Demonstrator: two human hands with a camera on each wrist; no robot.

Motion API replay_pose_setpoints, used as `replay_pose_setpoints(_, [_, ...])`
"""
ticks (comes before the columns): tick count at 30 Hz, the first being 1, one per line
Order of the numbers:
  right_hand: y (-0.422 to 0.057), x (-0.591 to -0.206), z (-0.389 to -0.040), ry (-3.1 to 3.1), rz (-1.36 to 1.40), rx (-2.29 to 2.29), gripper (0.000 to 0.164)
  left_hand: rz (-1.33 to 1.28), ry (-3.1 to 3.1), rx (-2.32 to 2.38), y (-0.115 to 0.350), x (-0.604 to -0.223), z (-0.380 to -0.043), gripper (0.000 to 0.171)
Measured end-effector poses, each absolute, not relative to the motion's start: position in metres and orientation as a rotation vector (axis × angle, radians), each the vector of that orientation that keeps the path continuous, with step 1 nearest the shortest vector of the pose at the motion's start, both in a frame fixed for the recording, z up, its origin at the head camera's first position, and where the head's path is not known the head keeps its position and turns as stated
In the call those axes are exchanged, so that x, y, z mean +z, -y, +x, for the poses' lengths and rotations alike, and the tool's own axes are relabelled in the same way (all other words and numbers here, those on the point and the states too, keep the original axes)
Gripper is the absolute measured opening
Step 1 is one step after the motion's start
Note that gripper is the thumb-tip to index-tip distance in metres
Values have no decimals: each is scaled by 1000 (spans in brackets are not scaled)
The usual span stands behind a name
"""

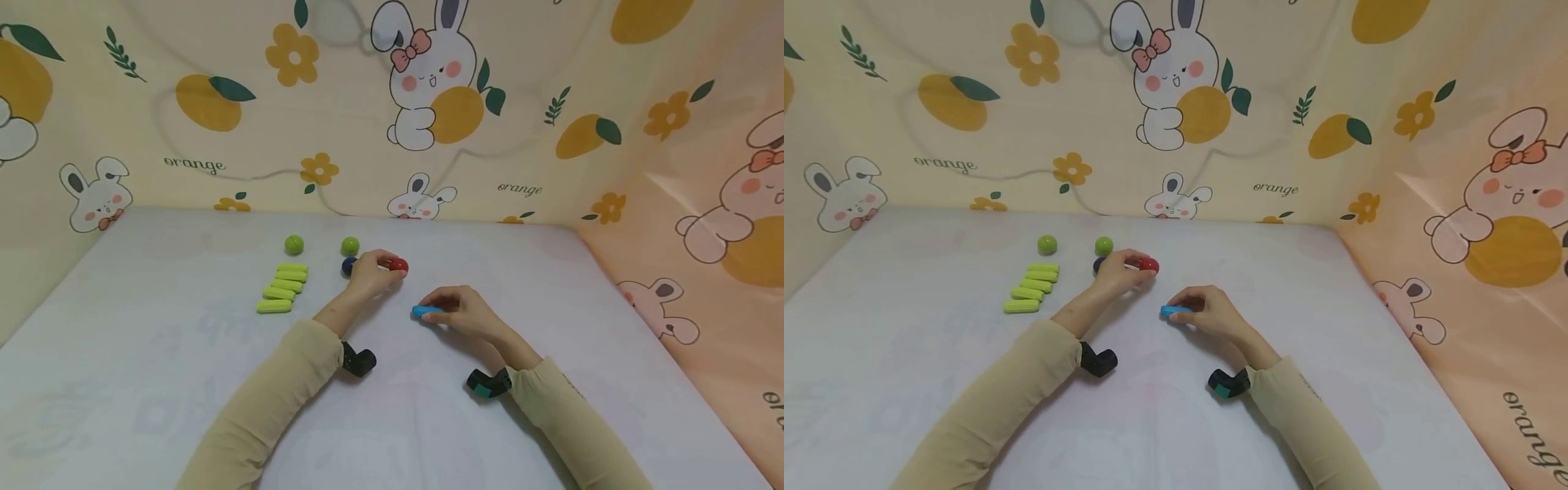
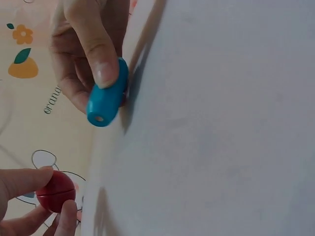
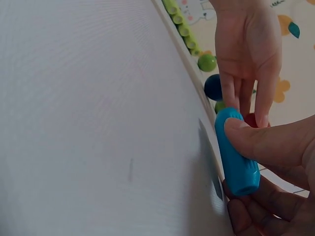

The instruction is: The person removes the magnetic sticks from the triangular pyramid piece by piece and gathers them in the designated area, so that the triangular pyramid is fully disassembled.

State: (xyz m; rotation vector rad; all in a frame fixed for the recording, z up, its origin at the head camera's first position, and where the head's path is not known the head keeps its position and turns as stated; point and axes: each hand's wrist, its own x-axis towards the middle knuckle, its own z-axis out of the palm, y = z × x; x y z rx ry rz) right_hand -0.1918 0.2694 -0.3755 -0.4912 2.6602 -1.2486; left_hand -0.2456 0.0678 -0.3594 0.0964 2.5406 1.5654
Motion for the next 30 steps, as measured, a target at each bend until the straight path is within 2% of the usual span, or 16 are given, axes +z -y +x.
replay_pose_setpoints(15, [-265, -375, -191, -2661, -461, -1253, 22, 87, -2628, 1542, -79, -370, -249, 32])
replay_pose_setpoints(23, [-252, -346, -173, -2667, -469, -1228, 20, 103, -2641, 1535, -80, -372, -249, 39])
replay_pose_setpoints(30, [-267, -375, -191, -2664, -467, -1253, 22, 106, -2618, 1554, -78, -372, -247, 47])
